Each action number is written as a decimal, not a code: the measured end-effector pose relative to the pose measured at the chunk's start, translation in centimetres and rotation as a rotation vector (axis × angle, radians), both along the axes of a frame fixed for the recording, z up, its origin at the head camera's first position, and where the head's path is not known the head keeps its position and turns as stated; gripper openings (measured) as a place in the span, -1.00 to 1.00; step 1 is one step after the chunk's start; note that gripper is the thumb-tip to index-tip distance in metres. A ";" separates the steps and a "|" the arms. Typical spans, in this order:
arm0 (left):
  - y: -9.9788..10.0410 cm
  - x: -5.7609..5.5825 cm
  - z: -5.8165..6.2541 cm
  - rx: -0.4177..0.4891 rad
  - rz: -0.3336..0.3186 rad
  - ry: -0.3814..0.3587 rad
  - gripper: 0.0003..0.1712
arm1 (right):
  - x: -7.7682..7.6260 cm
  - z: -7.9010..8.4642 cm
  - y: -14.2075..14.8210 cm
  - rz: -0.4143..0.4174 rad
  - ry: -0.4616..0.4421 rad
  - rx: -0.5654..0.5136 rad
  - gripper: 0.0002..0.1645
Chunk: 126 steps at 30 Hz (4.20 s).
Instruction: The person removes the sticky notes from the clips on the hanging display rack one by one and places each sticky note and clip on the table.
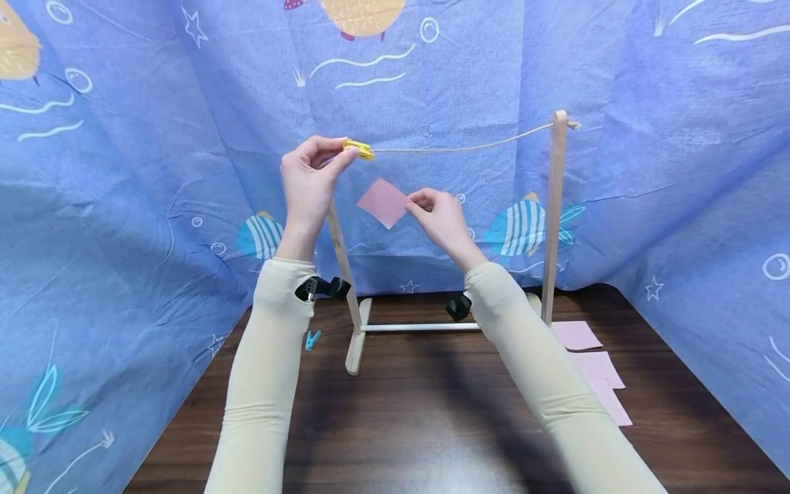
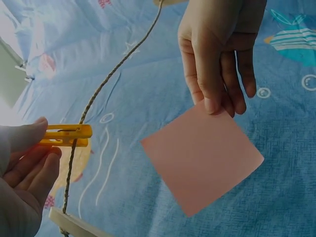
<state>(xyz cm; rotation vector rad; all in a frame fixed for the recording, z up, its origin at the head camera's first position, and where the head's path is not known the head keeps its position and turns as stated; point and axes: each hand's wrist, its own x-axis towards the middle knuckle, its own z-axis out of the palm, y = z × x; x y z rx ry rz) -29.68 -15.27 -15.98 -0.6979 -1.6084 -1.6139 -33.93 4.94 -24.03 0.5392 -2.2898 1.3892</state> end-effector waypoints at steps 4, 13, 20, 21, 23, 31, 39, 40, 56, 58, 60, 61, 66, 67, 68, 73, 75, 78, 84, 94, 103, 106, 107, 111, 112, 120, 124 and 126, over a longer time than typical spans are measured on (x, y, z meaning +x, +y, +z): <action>0.0 -0.1 0.0 0.037 -0.019 -0.001 -0.85 | 0.0 -0.1 0.2 -0.002 -0.005 0.005 -0.71; -0.2 0.0 0.0 0.082 -0.037 0.009 -0.88 | -0.1 -0.7 0.6 0.000 0.011 0.010 -0.72; -0.2 -0.1 -0.2 0.134 -0.070 0.014 -0.89 | -0.1 -1.1 0.8 0.000 0.008 0.017 -0.71; -0.2 -0.2 -0.3 0.136 -0.070 0.019 -0.89 | -0.1 -1.1 0.9 0.000 0.005 0.018 -0.71; -0.2 -0.2 -0.4 0.146 -0.073 0.027 -0.89 | 0.0 -1.2 1.0 0.001 -0.001 0.015 -0.71; 0.2 -0.1 0.0 0.192 -0.106 0.039 -0.89 | -0.1 -1.3 1.3 -0.008 0.003 0.014 -0.71; 0.3 -0.1 0.6 0.201 -0.133 0.043 -0.87 | -0.1 -1.3 1.3 -0.015 0.009 0.025 -0.72; 0.3 -0.1 0.6 0.197 -0.132 0.046 -0.86 | -0.1 -1.3 1.2 -0.015 0.008 0.027 -0.72; 0.8 0.6 0.8 0.110 -0.083 0.115 -0.83 | 0.1 -1.1 1.2 -0.010 0.011 0.032 -0.70; 0.7 0.5 0.8 0.110 -0.078 0.115 -0.83 | 0.2 -1.1 1.2 -0.009 0.015 0.034 -0.70; 0.5 0.5 0.7 0.106 -0.073 0.105 -0.83 | 0.2 -1.2 1.2 -0.008 0.017 0.036 -0.70; 0.5 0.6 0.6 0.102 -0.070 0.100 -0.83 | 0.3 -1.2 1.2 -0.005 0.015 0.035 -0.70; -0.1 0.8 0.2 0.085 -0.046 0.075 -0.79 | 0.5 -1.5 1.4 0.002 0.006 0.037 -0.69; -0.3 0.8 0.1 0.082 -0.034 0.075 -0.78 | 0.5 -1.6 1.5 0.003 0.005 0.036 -0.68; -0.4 0.9 0.0 0.073 -0.019 0.081 -0.77 | 0.5 -1.7 1.6 0.002 0.005 0.037 -0.68; -1.2 1.1 -0.4 0.061 0.018 0.091 -0.71 | 0.8 -2.0 2.7 -0.012 0.012 0.030 -0.67; -1.5 1.2 -0.5 0.083 0.009 0.080 -0.69 | 0.9 -2.1 3.3 -0.015 0.013 0.028 -0.67; -2.1 1.4 -0.6 0.107 0.010 0.064 -0.67 | 1.2 -2.1 4.3 -0.020 0.026 0.030 -0.66; -3.8 2.1 -1.4 0.079 0.068 0.038 -0.65 | 1.9 -2.0 6.4 -0.024 0.041 0.007 -0.67; -6.4 2.6 -3.8 -0.020 0.199 -0.050 -0.60 | 3.3 -2.5 10.7 -0.064 0.025 0.013 -0.55; -8.8 3.1 -6.1 -0.191 0.366 -0.198 -0.53 | 5.1 -3.1 14.7 -0.119 0.005 -0.010 -0.50; -9.7 3.0 -7.1 -0.237 0.400 -0.248 -0.51 | 5.7 -3.3 16.0 -0.125 0.001 -0.033 -0.49; -9.9 3.0 -7.5 -0.250 0.409 -0.258 -0.50 | 5.8 -3.4 16.5 -0.121 -0.001 -0.046 -0.50; -10.9 3.1 -9.0 -0.302 0.438 -0.299 -0.49 | 6.3 -3.9 18.3 -0.112 -0.005 -0.117 -0.53; -11.2 3.1 -9.4 -0.318 0.448 -0.312 -0.48 | 6.4 -4.1 18.8 -0.111 -0.002 -0.136 -0.55; -13.3 3.0 -12.9 -0.404 0.533 -0.425 -0.42 | 7.4 -5.8 22.7 -0.115 0.012 -0.216 -0.78; -14.3 2.9 -14.8 -0.428 0.564 -0.472 -0.43 | 8.1 -6.6 24.8 -0.128 -0.014 -0.227 -0.86; -14.7 2.8 -15.6 -0.439 0.574 -0.490 -0.44 | 8.4 -7.0 25.7 -0.149 -0.026 -0.220 -0.86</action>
